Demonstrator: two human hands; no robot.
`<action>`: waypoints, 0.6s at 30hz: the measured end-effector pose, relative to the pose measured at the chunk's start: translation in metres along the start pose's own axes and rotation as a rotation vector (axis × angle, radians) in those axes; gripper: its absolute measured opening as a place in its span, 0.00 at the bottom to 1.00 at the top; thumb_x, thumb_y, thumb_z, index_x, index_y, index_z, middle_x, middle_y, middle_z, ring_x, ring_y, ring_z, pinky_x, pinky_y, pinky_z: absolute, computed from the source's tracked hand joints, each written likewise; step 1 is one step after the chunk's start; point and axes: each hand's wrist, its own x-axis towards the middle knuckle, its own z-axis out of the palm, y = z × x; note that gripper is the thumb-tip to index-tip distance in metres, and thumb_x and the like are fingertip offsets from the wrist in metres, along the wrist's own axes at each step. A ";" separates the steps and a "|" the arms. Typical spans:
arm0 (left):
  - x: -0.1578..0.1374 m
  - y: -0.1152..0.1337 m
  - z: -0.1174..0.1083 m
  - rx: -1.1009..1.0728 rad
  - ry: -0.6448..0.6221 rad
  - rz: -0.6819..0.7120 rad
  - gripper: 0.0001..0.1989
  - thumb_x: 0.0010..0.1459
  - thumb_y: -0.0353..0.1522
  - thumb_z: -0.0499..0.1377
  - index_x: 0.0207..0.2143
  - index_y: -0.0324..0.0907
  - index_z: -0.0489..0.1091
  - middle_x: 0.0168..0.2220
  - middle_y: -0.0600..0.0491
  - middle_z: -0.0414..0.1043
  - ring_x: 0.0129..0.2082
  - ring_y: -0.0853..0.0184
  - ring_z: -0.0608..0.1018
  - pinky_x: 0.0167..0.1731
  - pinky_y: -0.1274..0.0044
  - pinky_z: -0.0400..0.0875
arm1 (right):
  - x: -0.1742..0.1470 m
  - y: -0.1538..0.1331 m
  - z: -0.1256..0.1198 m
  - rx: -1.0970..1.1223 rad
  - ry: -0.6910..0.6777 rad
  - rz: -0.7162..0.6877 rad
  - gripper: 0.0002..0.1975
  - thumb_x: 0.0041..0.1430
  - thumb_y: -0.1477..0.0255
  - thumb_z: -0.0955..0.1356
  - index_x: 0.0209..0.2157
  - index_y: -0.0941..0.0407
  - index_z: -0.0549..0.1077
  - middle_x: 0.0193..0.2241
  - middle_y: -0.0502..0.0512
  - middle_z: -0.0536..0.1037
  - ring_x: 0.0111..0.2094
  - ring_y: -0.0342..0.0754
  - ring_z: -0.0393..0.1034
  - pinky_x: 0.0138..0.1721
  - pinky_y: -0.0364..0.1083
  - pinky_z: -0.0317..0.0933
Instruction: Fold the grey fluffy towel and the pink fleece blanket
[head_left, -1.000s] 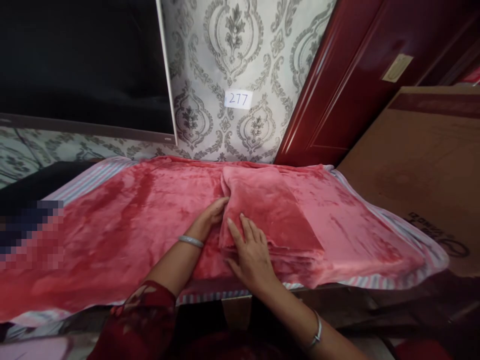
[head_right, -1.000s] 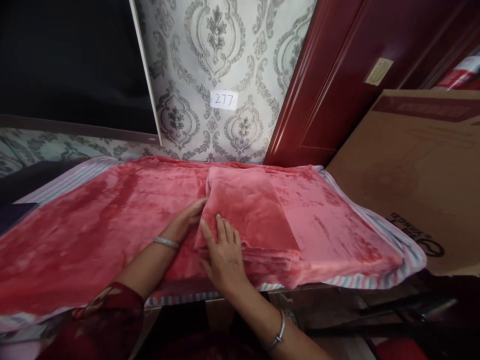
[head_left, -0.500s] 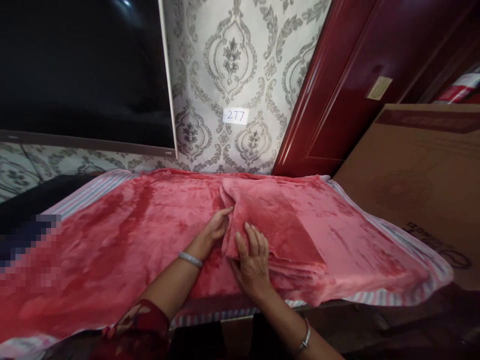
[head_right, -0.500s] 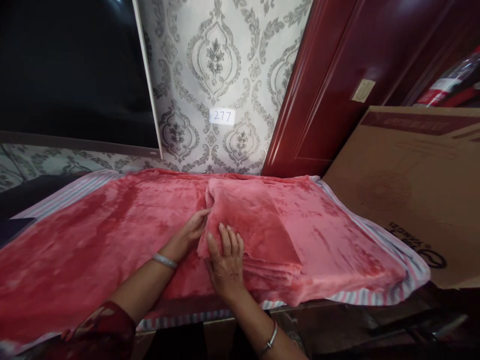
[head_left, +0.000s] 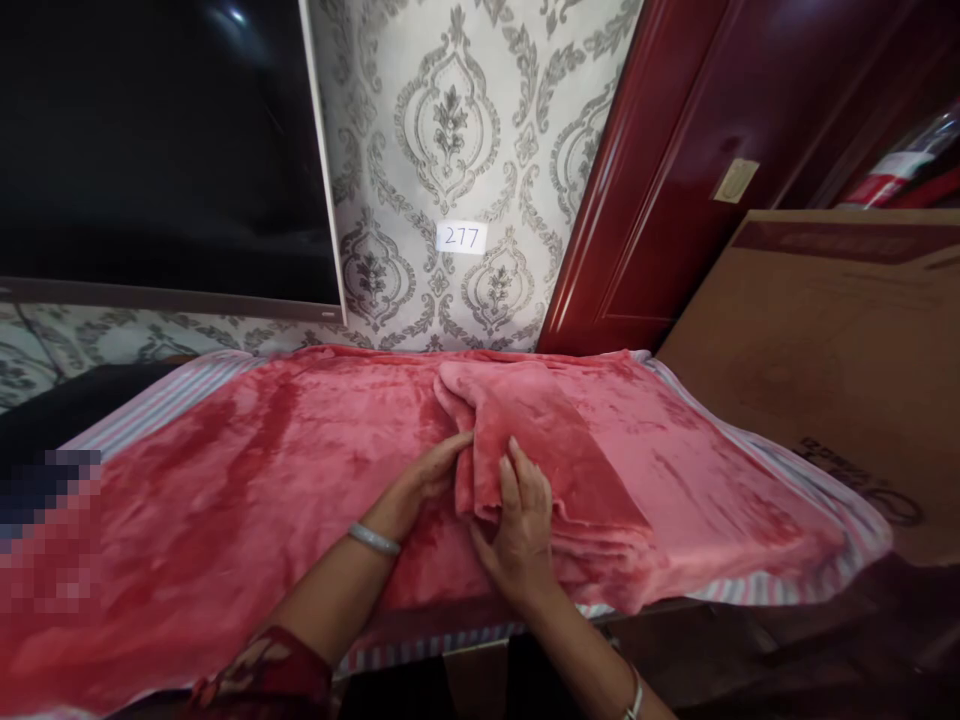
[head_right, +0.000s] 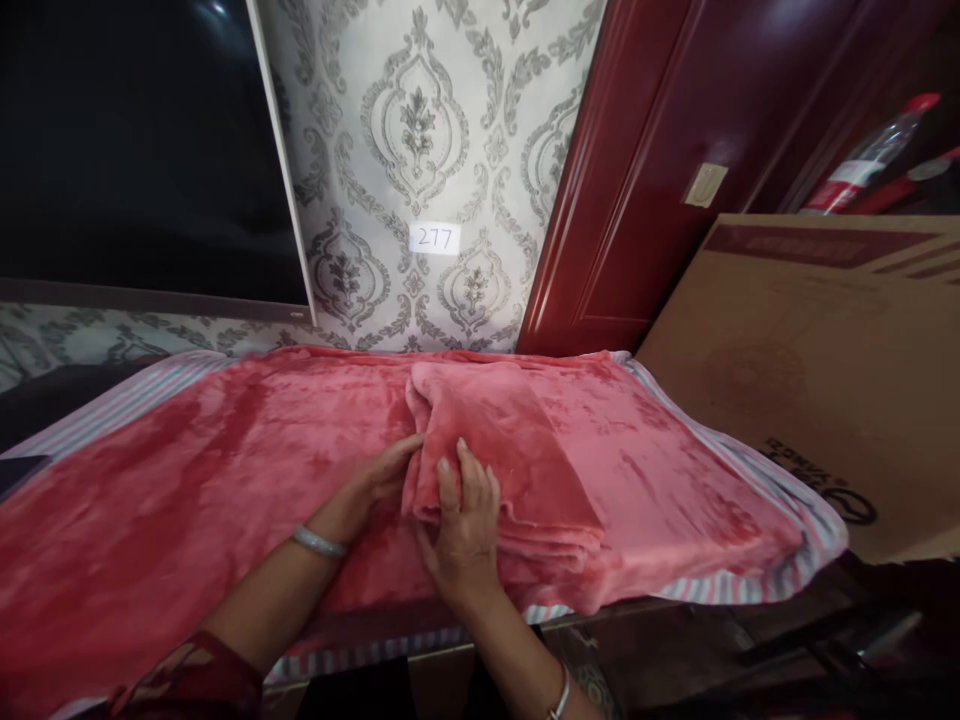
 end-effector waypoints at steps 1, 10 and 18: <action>0.000 0.000 0.001 -0.007 -0.031 -0.013 0.10 0.52 0.33 0.65 0.36 0.36 0.79 0.36 0.43 0.82 0.51 0.51 0.79 0.56 0.65 0.69 | -0.002 -0.001 0.001 -0.016 -0.010 0.011 0.43 0.63 0.68 0.68 0.72 0.53 0.42 0.67 0.70 0.57 0.67 0.64 0.52 0.60 0.69 0.55; 0.005 0.002 -0.004 -0.028 -0.110 -0.009 0.24 0.55 0.49 0.64 0.40 0.37 0.78 0.40 0.41 0.82 0.51 0.51 0.79 0.54 0.67 0.69 | 0.015 0.025 0.010 0.092 0.073 -0.001 0.38 0.59 0.78 0.62 0.70 0.51 0.50 0.56 0.64 0.73 0.51 0.58 0.71 0.48 0.58 0.68; 0.023 0.010 -0.031 -0.065 0.252 0.127 0.18 0.59 0.46 0.60 0.39 0.40 0.76 0.33 0.43 0.80 0.42 0.51 0.81 0.43 0.64 0.75 | 0.042 0.047 -0.097 0.220 -0.023 -0.070 0.35 0.47 0.81 0.62 0.59 0.50 0.67 0.49 0.55 0.79 0.49 0.54 0.76 0.45 0.50 0.72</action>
